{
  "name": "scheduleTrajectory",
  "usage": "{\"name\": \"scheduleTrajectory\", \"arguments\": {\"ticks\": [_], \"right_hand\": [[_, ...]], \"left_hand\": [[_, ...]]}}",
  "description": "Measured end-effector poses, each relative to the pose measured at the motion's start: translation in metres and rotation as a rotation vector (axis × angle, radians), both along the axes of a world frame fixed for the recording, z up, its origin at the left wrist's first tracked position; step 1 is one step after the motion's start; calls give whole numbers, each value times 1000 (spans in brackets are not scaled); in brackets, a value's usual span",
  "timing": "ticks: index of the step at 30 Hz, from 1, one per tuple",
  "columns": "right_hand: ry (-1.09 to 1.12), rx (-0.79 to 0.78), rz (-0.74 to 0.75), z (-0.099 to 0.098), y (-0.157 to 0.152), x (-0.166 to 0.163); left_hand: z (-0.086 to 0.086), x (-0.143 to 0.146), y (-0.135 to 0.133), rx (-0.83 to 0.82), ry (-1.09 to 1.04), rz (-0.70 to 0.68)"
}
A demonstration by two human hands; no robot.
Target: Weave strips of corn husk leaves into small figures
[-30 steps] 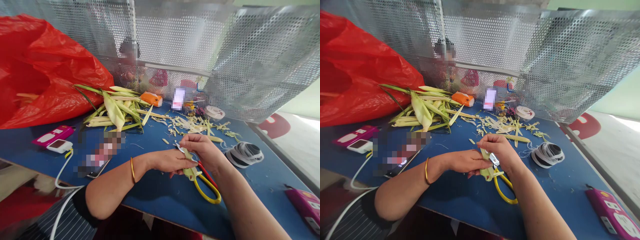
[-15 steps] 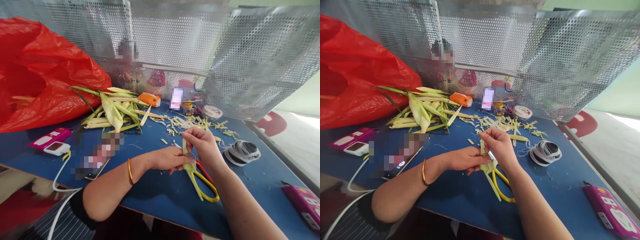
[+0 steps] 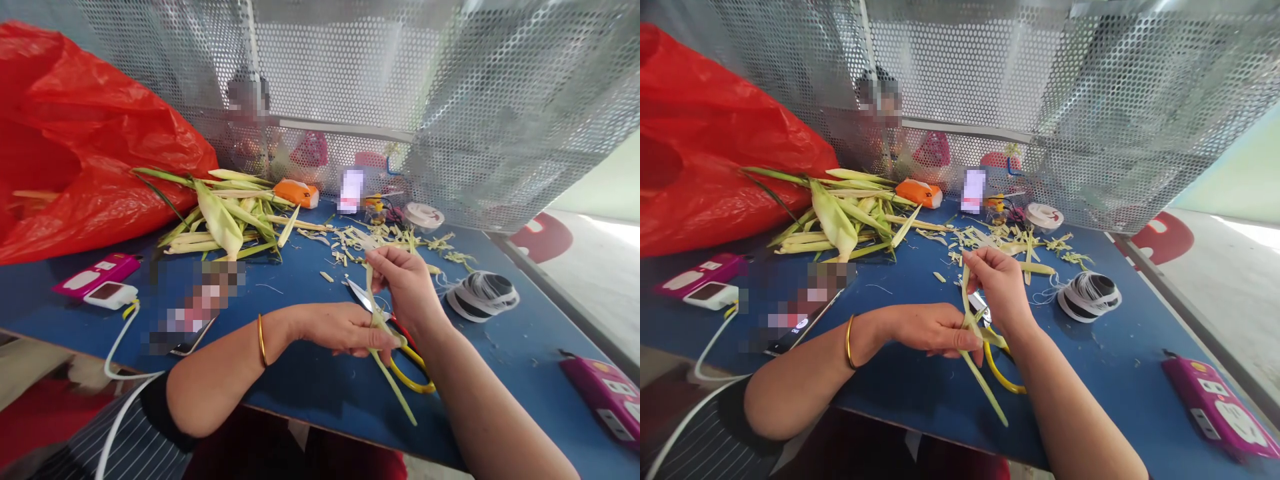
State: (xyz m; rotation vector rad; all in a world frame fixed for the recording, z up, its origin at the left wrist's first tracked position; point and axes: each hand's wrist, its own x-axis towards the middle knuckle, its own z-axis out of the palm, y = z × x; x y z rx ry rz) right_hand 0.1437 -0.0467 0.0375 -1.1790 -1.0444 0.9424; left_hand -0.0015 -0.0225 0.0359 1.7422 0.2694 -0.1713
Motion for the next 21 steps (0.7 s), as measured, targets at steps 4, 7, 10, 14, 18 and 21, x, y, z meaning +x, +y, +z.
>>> {"name": "scheduleTrajectory", "arguments": {"ticks": [4, 7, 10, 14, 18, 21], "right_hand": [[-8, 35, -17, -2, 0, -1], [13, 59, -70, -2, 2, 0], [48, 74, -145, -3, 3, 1], [53, 155, -204, -5, 4, 3], [11, 233, -159, -5, 2, 2], [-35, 298, -144, -5, 1, 0]], "left_hand": [[-1, 4, -4, -62, 23, 124], [-2, 5, -5, -17, 36, 141], [-3, 5, -5, 53, 11, 109], [-7, 4, -4, 25, -26, 142], [-12, 6, -4, -107, -92, 245], [-12, 6, -5, -171, -76, 274]]}}
